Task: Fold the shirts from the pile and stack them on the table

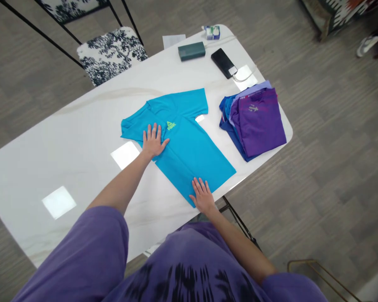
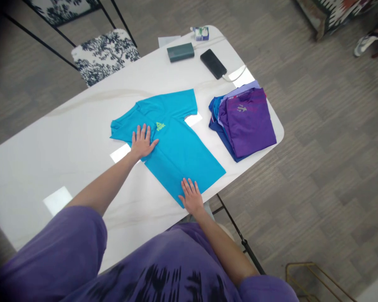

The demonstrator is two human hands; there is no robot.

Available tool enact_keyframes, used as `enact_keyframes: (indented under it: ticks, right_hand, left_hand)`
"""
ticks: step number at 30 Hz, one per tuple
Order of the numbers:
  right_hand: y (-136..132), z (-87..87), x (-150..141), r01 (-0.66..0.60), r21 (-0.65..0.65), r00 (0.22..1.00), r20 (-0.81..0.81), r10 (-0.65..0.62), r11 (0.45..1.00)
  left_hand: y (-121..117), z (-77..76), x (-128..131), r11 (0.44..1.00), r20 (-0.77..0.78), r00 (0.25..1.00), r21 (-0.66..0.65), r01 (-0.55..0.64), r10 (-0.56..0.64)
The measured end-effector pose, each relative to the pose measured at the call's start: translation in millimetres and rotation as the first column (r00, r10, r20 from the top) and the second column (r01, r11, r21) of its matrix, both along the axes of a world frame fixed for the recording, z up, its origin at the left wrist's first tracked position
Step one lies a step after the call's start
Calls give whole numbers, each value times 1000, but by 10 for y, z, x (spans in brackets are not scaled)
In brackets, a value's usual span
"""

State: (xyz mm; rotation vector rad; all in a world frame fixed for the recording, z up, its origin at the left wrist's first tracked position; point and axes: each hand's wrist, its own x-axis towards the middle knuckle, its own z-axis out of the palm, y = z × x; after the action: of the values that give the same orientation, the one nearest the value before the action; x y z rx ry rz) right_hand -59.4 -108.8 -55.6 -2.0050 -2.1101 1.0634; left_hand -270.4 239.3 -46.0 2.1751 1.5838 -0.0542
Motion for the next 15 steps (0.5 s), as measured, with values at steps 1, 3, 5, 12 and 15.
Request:
enact_keyframes:
  ticks: [1, 3, 5, 12, 15]
  right_hand:
    - [7, 4, 26, 2, 2, 1000, -6, -2, 1000]
    - [52, 50, 115, 14, 14, 1000, -28, -13, 1000]
    - [148, 112, 285, 73, 46, 996, -57, -70, 996]
    - [632, 152, 1610, 681, 67, 722, -225, -654, 729]
    - [682, 121, 2209, 725, 41, 682, -178, -710, 687]
  left_hand:
    - [46, 0, 19, 1000, -1, 1000, -3, 3, -3]
    - [197, 57, 108, 1000, -14, 1000, 2, 9, -9]
    - [444, 161, 290, 999, -29, 999, 32, 33, -32]
    - [1647, 244, 1628, 943, 14, 945, 76, 325, -327]
    - [1993, 70, 2253, 886, 49, 885, 60, 460, -463]
